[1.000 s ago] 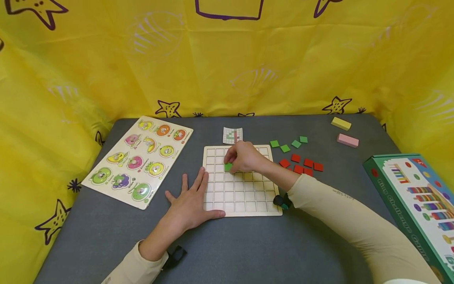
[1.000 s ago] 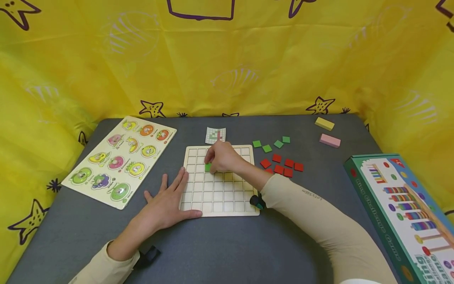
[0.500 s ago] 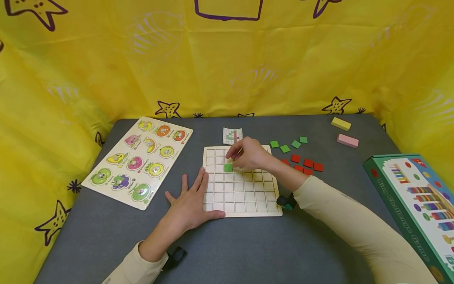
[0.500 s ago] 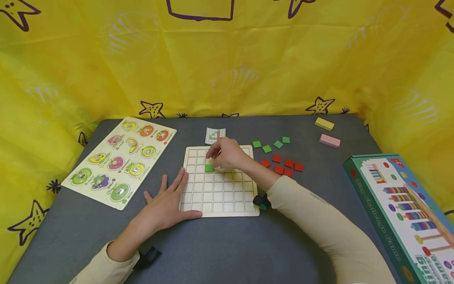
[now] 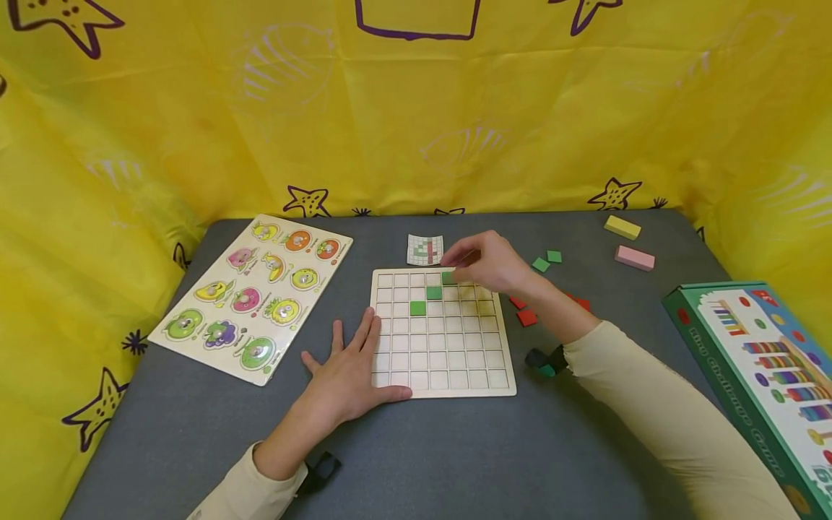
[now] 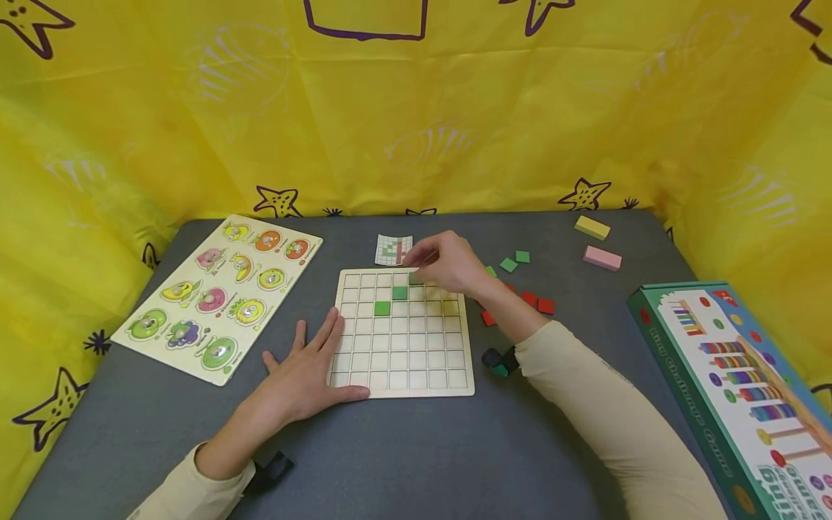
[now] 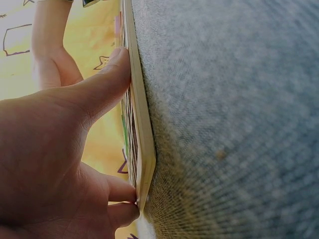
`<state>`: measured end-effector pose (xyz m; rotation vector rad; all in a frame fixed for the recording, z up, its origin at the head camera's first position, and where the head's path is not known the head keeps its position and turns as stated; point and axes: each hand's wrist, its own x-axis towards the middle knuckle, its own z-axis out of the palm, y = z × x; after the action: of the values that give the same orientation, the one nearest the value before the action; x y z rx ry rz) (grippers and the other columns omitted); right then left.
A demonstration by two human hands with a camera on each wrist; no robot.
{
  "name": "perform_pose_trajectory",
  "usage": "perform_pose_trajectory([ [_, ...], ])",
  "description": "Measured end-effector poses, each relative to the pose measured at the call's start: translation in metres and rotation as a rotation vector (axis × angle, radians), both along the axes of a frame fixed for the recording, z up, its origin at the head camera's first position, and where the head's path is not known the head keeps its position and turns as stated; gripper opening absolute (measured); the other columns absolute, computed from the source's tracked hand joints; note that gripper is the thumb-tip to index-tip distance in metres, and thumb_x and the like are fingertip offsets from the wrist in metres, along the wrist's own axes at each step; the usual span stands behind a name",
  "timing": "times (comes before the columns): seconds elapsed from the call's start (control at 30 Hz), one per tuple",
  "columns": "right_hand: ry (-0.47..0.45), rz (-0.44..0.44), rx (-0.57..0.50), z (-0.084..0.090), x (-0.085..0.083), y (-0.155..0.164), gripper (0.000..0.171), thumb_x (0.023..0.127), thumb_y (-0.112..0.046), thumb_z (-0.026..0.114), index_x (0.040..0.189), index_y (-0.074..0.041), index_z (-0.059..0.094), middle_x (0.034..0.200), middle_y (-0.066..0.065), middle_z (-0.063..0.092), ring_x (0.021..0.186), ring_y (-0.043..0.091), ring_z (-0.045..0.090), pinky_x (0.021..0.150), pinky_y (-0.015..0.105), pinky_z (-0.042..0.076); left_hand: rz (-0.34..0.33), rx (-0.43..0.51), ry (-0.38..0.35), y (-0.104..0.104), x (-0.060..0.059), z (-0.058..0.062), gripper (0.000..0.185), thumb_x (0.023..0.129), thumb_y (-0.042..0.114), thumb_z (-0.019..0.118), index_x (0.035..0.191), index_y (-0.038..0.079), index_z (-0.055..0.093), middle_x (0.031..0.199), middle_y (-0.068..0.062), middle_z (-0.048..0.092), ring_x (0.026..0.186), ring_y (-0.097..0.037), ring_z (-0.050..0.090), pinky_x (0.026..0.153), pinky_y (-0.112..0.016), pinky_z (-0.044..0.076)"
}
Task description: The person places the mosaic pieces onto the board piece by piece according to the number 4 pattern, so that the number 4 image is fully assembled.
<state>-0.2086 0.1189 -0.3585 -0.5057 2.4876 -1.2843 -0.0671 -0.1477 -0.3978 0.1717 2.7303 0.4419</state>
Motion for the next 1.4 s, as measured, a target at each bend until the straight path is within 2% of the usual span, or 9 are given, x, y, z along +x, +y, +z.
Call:
perform_pose_trajectory([
  [0.27, -0.021, -0.072, -0.016, 0.005, -0.008, 0.027, 0.024, 0.095, -0.005, 0.072, 0.119, -0.006, 0.076, 0.124, 0.021, 0.071, 0.105, 0.030, 0.068, 0.090, 0.039, 0.054, 0.001, 0.003, 0.005, 0.000, 0.001, 0.002, 0.128, 0.075, 0.076, 0.078, 0.169, 0.015, 0.016, 0.178, -0.001, 0.003, 0.156, -0.057, 0.003, 0.096, -0.097, 0.007],
  [0.53, -0.024, -0.138, 0.004, 0.003, -0.016, 0.048, 0.028, 0.095, -0.004, 0.070, 0.124, -0.001, 0.074, 0.125, 0.023, 0.070, 0.107, 0.029, 0.067, 0.091, 0.049, 0.055, 0.005, 0.010, 0.014, -0.001, 0.001, 0.002, 0.128, 0.075, 0.075, 0.079, 0.169, 0.014, 0.016, 0.178, -0.002, 0.003, 0.156, -0.057, 0.003, 0.096, -0.097, 0.007],
  [0.73, -0.051, -0.184, 0.002, -0.003, -0.022, 0.060, 0.030, 0.095, 0.000, 0.070, 0.125, 0.001, 0.073, 0.125, 0.024, 0.069, 0.108, 0.030, 0.066, 0.088, 0.042, 0.057, 0.011, 0.014, 0.007, -0.001, 0.000, -0.001, 0.129, 0.075, 0.073, 0.080, 0.169, 0.015, 0.014, 0.177, -0.001, 0.001, 0.157, -0.055, 0.000, 0.096, -0.097, 0.006],
  [1.03, -0.067, -0.166, 0.022, -0.014, -0.030, 0.075, 0.034, 0.092, 0.008, 0.067, 0.126, 0.005, 0.071, 0.124, 0.028, 0.068, 0.106, 0.034, 0.066, 0.083, 0.033, 0.058, 0.012, 0.012, 0.011, -0.002, 0.001, -0.001, 0.129, 0.075, 0.074, 0.080, 0.169, 0.015, 0.015, 0.177, -0.001, 0.002, 0.157, -0.055, 0.000, 0.096, -0.097, 0.006],
  [1.4, -0.065, -0.163, 0.129, -0.029, -0.038, 0.079, 0.035, 0.085, 0.008, 0.072, 0.119, 0.002, 0.075, 0.113, 0.023, 0.073, 0.094, 0.024, 0.062, 0.074, 0.025, 0.051, 0.004, 0.006, 0.005, 0.000, 0.001, 0.000, 0.129, 0.075, 0.075, 0.079, 0.169, 0.015, 0.015, 0.178, -0.001, 0.003, 0.157, -0.057, 0.002, 0.096, -0.096, 0.006],
])
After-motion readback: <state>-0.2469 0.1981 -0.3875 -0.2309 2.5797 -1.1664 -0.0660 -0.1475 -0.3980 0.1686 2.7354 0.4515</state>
